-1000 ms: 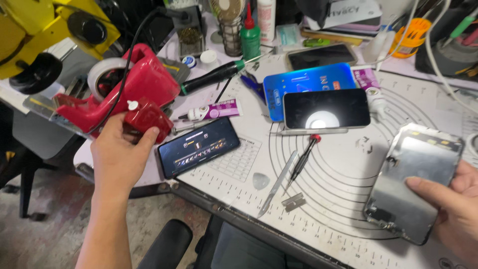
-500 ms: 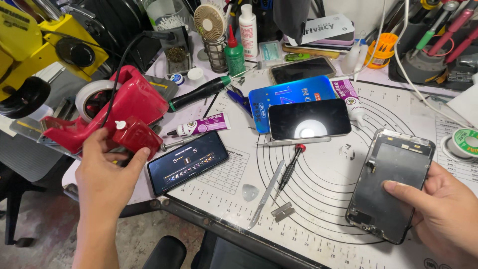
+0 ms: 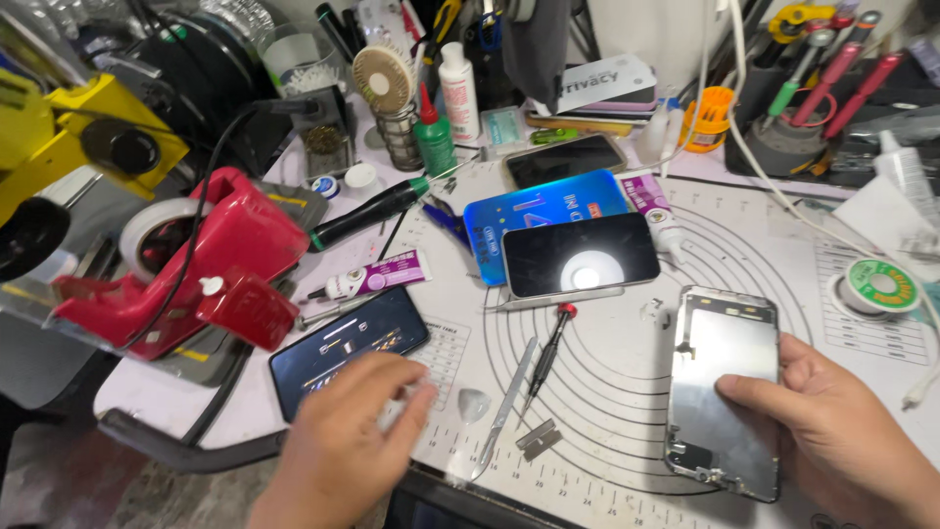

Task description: The person reassembles a smartphone by aligning the screen assembly to the chassis and pressing it closed. They test the device by powering it on and interacting with the touchscreen. The person then removes the screen again and applies a privacy glass film to the display.

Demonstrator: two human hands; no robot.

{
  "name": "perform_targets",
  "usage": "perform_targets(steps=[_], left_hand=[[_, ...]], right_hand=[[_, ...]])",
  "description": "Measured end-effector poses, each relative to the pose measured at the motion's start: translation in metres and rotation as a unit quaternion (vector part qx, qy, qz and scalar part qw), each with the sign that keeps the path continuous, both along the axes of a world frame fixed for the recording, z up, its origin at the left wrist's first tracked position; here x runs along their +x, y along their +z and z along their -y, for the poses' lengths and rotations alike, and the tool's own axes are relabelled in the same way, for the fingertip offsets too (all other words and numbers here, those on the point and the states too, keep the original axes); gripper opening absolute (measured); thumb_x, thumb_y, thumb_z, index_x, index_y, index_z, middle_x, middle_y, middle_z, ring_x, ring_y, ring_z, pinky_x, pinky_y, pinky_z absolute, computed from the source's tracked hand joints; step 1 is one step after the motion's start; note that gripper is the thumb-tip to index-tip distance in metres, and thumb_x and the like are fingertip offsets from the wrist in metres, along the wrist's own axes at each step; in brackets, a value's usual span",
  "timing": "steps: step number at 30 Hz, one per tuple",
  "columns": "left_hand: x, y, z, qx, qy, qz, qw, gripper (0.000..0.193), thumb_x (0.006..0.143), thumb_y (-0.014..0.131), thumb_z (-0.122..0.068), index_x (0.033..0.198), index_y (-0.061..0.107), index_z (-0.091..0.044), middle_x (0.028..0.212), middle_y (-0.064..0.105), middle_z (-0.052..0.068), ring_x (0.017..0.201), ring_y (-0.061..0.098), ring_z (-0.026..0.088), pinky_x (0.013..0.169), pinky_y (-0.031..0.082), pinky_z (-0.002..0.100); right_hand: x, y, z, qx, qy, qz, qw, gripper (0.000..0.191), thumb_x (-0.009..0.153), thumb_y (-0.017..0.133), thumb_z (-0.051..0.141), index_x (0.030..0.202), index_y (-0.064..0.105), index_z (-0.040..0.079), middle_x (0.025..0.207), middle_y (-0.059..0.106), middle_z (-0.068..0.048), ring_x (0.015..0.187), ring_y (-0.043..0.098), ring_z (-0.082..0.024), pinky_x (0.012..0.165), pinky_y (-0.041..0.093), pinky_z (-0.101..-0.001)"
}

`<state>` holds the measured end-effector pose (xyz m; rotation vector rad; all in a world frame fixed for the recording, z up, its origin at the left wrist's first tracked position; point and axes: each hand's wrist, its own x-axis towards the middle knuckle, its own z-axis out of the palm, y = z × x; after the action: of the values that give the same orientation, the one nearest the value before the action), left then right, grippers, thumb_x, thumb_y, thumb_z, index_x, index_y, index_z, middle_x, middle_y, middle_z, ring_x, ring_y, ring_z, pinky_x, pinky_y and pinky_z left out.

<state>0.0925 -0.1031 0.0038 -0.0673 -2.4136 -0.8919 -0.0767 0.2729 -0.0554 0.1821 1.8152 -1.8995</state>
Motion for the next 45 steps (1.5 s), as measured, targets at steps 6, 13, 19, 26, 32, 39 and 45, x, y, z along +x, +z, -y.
perform_targets(steps=[6,13,19,26,32,39,45], left_hand=[[-0.022,-0.019,-0.020,-0.058,-0.147,0.094,0.983,0.021,0.083,0.078,-0.015,0.100,0.071,-0.005,0.094,0.072,0.012,0.087,0.071,0.030,0.071,0.058,0.039],[-0.055,-0.013,-0.033,-0.095,-0.158,0.153,0.971,0.022,0.080,0.079,-0.022,0.096,0.073,-0.009,0.088,0.073,0.009,0.084,0.072,0.029,0.071,0.058,0.041],[-0.178,0.030,-0.043,-0.167,-0.142,0.064,0.974,0.017,0.096,0.061,-0.018,0.099,0.070,-0.004,0.099,0.070,0.017,0.094,0.067,0.039,0.081,0.054,0.048],[-0.363,0.033,-0.062,-0.360,-0.025,-0.016,0.932,0.038,0.074,0.065,-0.003,0.109,0.064,0.011,0.113,0.063,0.029,0.105,0.064,0.042,0.086,0.056,0.045],[-0.390,0.036,-0.052,-0.412,0.017,0.117,0.904,0.020,0.087,0.064,-0.008,0.102,0.073,0.001,0.107,0.070,0.027,0.101,0.070,0.041,0.083,0.058,0.050],[-0.320,0.068,-0.019,-0.117,-0.003,0.090,0.989,0.019,0.083,0.072,-0.006,0.099,0.072,0.004,0.088,0.074,0.024,0.080,0.075,0.033,0.072,0.059,0.042],[-0.196,0.064,-0.019,0.336,-0.163,0.266,0.889,0.026,0.095,0.061,-0.006,0.118,0.064,0.005,0.096,0.077,0.016,0.062,0.072,0.018,0.042,0.054,0.027]], right_hand=[[0.007,0.009,0.006,-0.068,0.026,-0.004,0.997,0.048,0.093,0.062,-0.001,0.139,0.051,0.003,0.120,0.072,-0.013,0.105,0.070,-0.022,0.090,0.058,-0.0407],[0.018,0.043,0.030,-0.063,0.003,0.024,0.998,0.049,0.084,0.064,0.002,0.132,0.055,0.002,0.115,0.075,-0.014,0.098,0.072,-0.021,0.086,0.059,-0.0395],[0.018,0.062,0.038,-0.057,-0.007,0.039,0.998,0.051,0.084,0.064,0.001,0.134,0.054,0.002,0.115,0.074,-0.015,0.101,0.073,-0.022,0.090,0.059,-0.0398],[0.015,0.060,0.033,-0.049,-0.025,-0.006,0.998,0.057,0.081,0.066,0.000,0.137,0.052,0.001,0.121,0.070,-0.012,0.107,0.067,-0.016,0.093,0.054,-0.0327],[0.012,0.052,0.027,-0.062,-0.018,-0.018,0.998,0.055,0.080,0.066,-0.004,0.133,0.050,-0.003,0.123,0.068,-0.015,0.109,0.066,-0.016,0.095,0.054,-0.0320],[0.011,0.048,0.025,-0.104,-0.010,-0.029,0.994,0.053,0.081,0.062,-0.006,0.133,0.052,0.002,0.119,0.071,-0.014,0.105,0.070,-0.019,0.092,0.057,-0.0361],[0.011,0.049,0.030,-0.099,0.000,0.004,0.995,0.049,0.084,0.060,-0.005,0.132,0.054,0.002,0.111,0.073,-0.013,0.097,0.072,-0.022,0.087,0.059,-0.0405]])
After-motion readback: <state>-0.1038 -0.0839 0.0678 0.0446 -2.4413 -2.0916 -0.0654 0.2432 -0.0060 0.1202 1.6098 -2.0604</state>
